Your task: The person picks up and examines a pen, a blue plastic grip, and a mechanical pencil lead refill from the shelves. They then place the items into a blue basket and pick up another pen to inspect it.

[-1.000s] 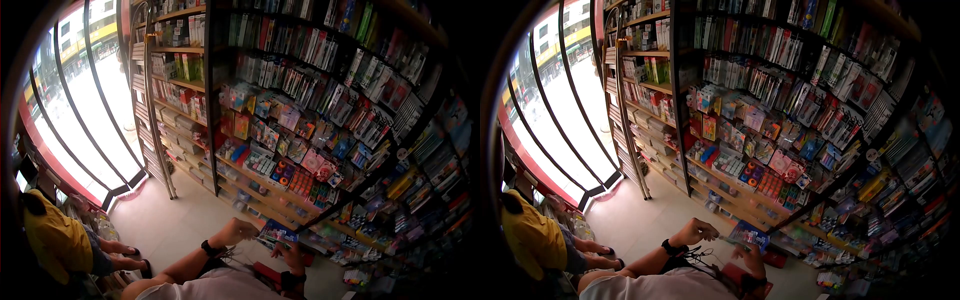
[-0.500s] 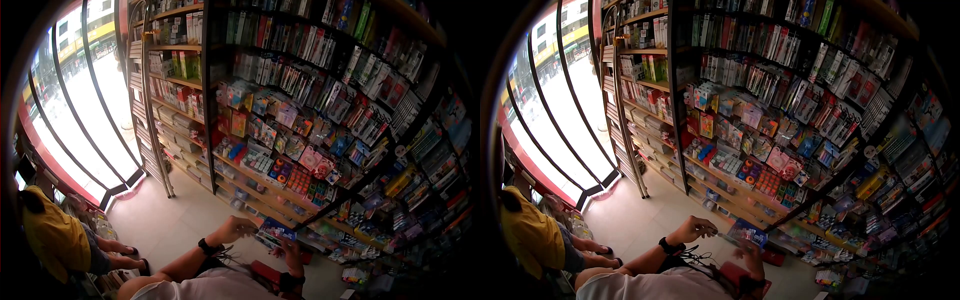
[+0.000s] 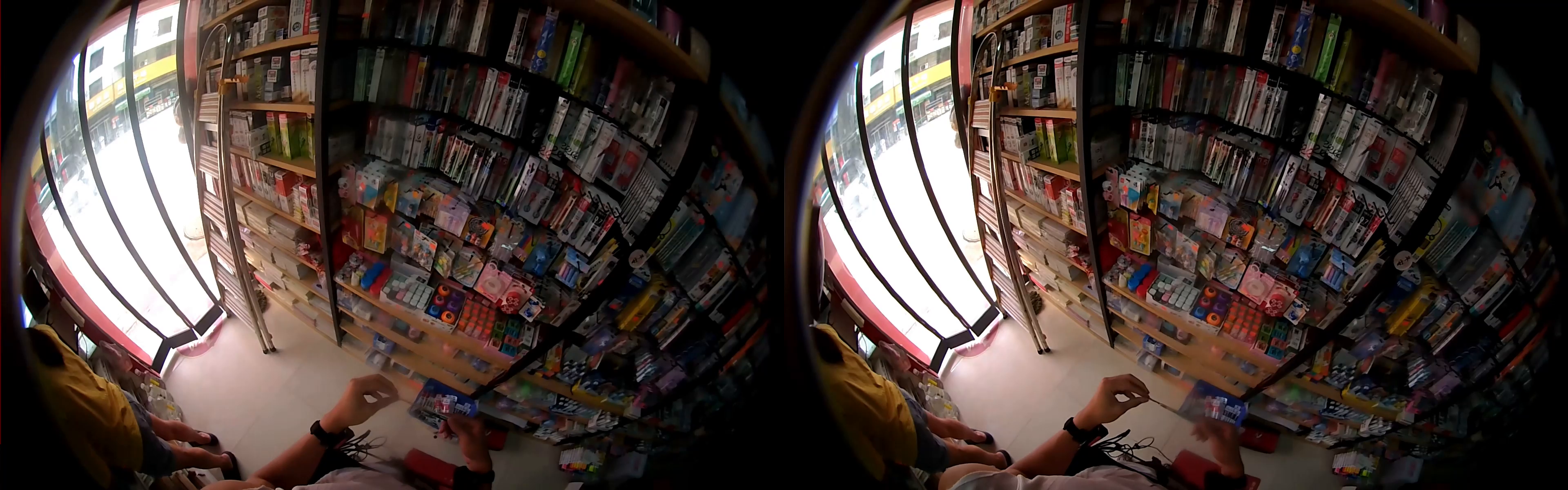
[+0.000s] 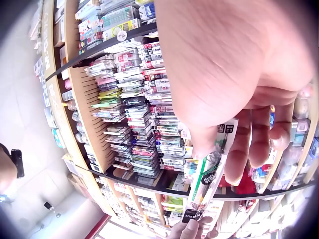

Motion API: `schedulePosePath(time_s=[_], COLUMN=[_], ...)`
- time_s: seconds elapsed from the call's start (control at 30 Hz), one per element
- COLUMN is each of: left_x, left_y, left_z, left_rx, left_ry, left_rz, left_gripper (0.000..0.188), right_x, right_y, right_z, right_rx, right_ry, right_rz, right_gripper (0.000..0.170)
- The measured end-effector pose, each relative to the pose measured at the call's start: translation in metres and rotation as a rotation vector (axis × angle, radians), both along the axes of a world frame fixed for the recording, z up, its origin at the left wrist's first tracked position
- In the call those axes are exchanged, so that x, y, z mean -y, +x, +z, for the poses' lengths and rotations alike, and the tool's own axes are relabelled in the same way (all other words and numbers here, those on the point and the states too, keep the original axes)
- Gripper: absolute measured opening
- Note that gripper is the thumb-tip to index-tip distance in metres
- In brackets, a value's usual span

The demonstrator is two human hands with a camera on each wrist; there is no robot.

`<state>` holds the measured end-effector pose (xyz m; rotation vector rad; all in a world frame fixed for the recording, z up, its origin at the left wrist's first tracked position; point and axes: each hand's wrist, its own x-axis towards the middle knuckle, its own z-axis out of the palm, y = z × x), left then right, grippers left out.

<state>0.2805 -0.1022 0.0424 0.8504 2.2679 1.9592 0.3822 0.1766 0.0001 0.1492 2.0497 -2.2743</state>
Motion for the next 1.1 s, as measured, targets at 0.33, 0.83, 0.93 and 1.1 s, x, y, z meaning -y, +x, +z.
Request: schedulePosePath(time_s=[0.33,0.83,0.93,1.1], left_x=[0.026,0.082,0.086,0.078], left_y=[-0.001,-0.017,-0.026,-0.048], left_z=[-0.001,-0.010,-0.009,0.017], left_rx=[-0.064,-0.017,-0.007,-0.064], left_ry=[-0.046,0.035,0.061,0.085], left_rz=[0.084,0.441,0.479,0.486], left_gripper=[0.015,0.013,0.013,0.014], right_x=[0.027,0.123,0.138,0.133], right_y=[-0.010,-0.041,-0.044,-0.068], right_z=[0.004,0.033,0.041,0.029], right_rx=[-0.009,-0.022,-0.017,-0.030], right_ry=[0.057,0.222,0.229,0.259], right_rz=[0.102,0.348,0.317,0.306], right_gripper=[0.032,0.020,0.028,0.025])
